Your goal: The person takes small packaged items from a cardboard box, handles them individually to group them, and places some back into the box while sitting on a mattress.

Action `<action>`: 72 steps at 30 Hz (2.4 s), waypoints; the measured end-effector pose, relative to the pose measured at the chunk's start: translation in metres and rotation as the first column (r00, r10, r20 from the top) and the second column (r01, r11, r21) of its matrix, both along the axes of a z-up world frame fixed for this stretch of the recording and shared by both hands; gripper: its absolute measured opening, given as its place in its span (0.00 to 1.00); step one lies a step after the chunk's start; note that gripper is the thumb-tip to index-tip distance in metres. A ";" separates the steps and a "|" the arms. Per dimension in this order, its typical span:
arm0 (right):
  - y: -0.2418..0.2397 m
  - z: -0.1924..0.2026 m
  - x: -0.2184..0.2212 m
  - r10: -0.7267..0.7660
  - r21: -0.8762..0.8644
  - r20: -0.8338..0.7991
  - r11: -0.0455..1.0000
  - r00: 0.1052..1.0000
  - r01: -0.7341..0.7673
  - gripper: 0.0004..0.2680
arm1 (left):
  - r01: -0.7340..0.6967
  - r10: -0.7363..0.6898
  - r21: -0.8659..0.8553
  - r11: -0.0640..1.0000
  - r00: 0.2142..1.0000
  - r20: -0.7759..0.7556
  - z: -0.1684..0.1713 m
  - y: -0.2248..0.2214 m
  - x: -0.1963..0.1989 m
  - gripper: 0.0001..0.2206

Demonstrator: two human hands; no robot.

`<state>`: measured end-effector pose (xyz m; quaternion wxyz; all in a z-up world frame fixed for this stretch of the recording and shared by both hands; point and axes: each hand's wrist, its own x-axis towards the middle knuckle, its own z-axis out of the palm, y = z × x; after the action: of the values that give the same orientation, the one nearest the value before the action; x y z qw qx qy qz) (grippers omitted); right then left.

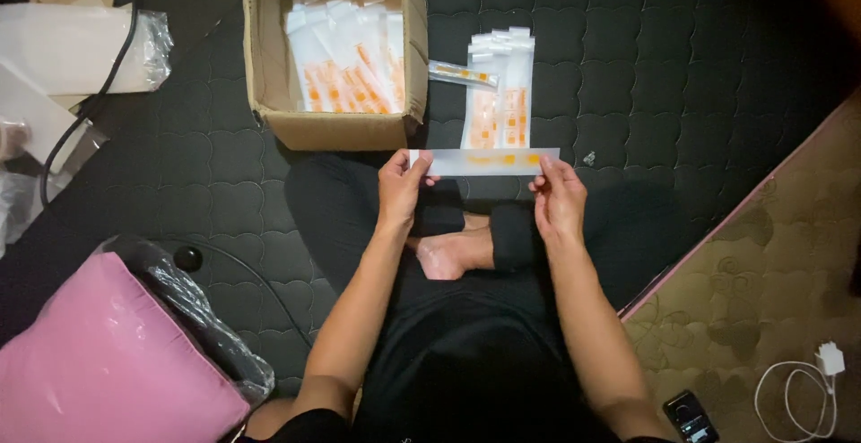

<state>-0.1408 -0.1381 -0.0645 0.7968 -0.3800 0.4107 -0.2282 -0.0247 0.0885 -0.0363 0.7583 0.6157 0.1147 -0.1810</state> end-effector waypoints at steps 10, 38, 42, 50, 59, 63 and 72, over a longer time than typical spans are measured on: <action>0.003 0.015 -0.001 0.005 -0.003 0.009 1.000 1.000 -0.005 0.02 | 0.017 -0.017 -0.003 1.000 1.000 0.016 -0.006 0.000 0.001 0.05; 0.020 0.065 0.015 0.411 -0.744 -0.375 0.401 0.831 -0.535 0.11 | 0.354 -0.627 0.558 0.750 0.650 0.430 0.057 -0.010 0.013 0.05; 0.033 0.068 0.031 0.413 -0.760 -0.241 0.482 0.878 -0.436 0.03 | 0.414 -0.611 0.456 0.788 0.621 0.492 0.065 -0.028 0.020 0.05; 0.043 0.075 0.044 0.354 -0.667 -0.127 0.662 0.927 -0.344 0.02 | 0.303 -0.296 0.017 0.953 0.917 0.269 0.058 -0.063 0.013 0.07; 0.052 0.059 0.046 0.317 -0.641 -0.167 0.685 0.934 -0.347 0.02 | 0.159 -0.152 -0.008 0.987 0.959 0.238 0.070 -0.082 0.031 0.08; 0.057 0.045 0.033 0.344 -0.617 -0.214 0.678 0.914 -0.400 0.02 | 0.160 -0.154 -0.005 0.987 0.956 0.251 0.084 -0.082 0.044 0.10; 0.069 0.028 -0.017 0.353 -0.571 -0.356 0.650 0.865 -0.501 0.02 | 0.121 -0.106 -0.092 0.988 0.982 0.155 0.100 -0.096 0.065 0.12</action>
<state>-0.1576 -0.0689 -0.0368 0.5979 -0.7390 0.2870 -0.1183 0.0402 -0.0071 0.0636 0.7833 0.5939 0.0127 -0.1829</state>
